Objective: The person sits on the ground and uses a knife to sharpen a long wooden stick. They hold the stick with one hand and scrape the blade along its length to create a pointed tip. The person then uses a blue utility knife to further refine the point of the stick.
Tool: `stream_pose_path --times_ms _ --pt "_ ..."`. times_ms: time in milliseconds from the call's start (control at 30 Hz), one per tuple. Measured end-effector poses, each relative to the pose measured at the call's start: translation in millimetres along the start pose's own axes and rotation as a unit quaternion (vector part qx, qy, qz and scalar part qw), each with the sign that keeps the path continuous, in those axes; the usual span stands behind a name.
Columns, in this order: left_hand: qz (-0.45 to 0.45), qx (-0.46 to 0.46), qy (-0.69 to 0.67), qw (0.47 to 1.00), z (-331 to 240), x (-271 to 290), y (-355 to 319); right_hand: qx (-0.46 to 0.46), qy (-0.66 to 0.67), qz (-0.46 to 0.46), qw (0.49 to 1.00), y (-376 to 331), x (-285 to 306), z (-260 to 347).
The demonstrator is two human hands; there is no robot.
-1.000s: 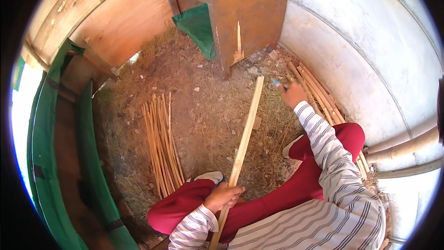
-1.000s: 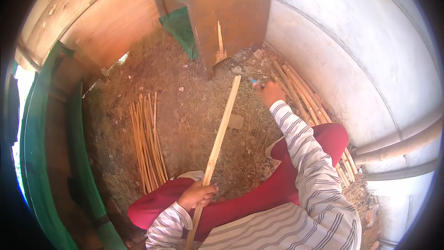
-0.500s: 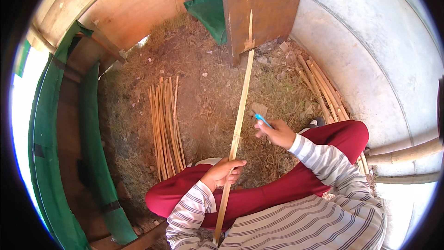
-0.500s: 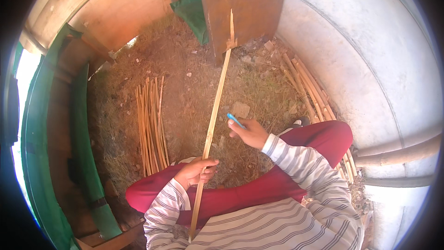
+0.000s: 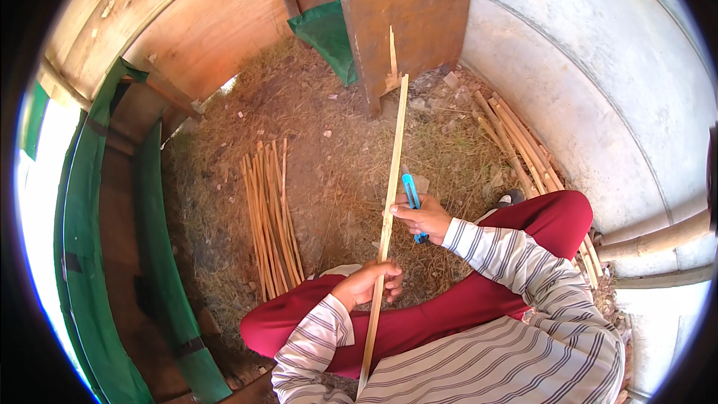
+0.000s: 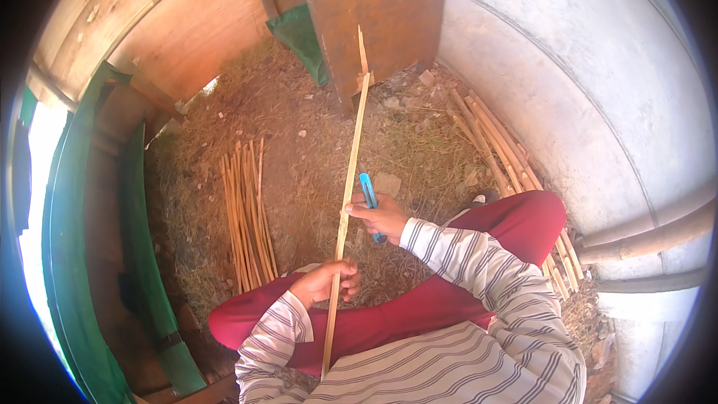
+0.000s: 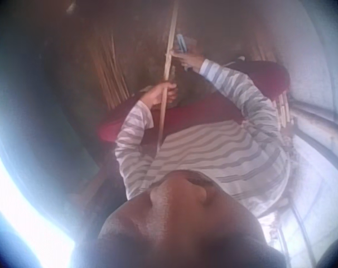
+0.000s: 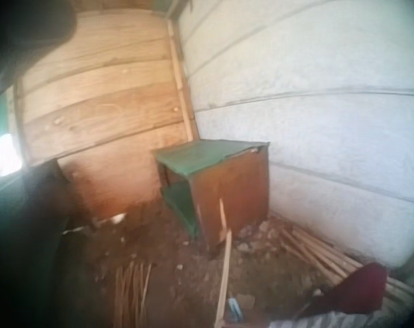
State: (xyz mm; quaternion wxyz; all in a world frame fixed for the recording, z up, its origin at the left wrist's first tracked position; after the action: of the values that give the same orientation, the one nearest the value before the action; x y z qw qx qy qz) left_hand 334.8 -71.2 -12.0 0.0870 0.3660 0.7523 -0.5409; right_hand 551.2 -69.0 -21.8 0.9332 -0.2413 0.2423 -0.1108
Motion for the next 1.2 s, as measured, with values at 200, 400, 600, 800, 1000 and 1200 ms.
stream_pose_path --times_ms 200,400,600,800,1000,1200 --pt "-0.068 -0.083 0.037 0.994 2.2 -6.7 7.5 -0.004 -0.007 -0.029 1.000 -4.4 -0.9 2.0" --pt "-0.047 -0.062 -0.014 0.997 -1.2 -8.8 5.6 0.026 -0.103 -0.077 0.991 -9.2 -2.8 6.0" --pt "-0.126 -0.079 0.006 0.989 -1.7 -21.0 -5.9 0.274 -0.361 -0.127 0.882 -28.1 9.5 23.4" --pt "-0.214 -0.089 0.032 0.972 -8.2 -31.2 -15.2 0.445 -0.558 0.000 0.700 -60.0 15.2 47.7" --pt "-0.238 -0.091 0.034 0.966 -12.1 -31.6 -11.2 0.445 -0.565 -0.007 0.695 -38.7 15.6 20.1" --pt "-0.250 -0.095 0.048 0.962 -5.9 -33.3 -9.8 0.432 -0.579 0.001 0.692 -40.2 15.0 22.0"
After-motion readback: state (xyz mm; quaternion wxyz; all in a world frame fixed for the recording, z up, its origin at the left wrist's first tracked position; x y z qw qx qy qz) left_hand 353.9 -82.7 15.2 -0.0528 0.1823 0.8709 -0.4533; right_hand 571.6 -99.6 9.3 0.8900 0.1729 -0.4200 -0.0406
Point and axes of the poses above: each hand's wrist, its own y-axis towards the middle knuckle, its own x-axis out of the back of the hand, z = x × y, the point moved 1 cm from there along y, towards the middle knuckle, and after that the axes turned 11 degrees about -z, right-handed, at the moved point
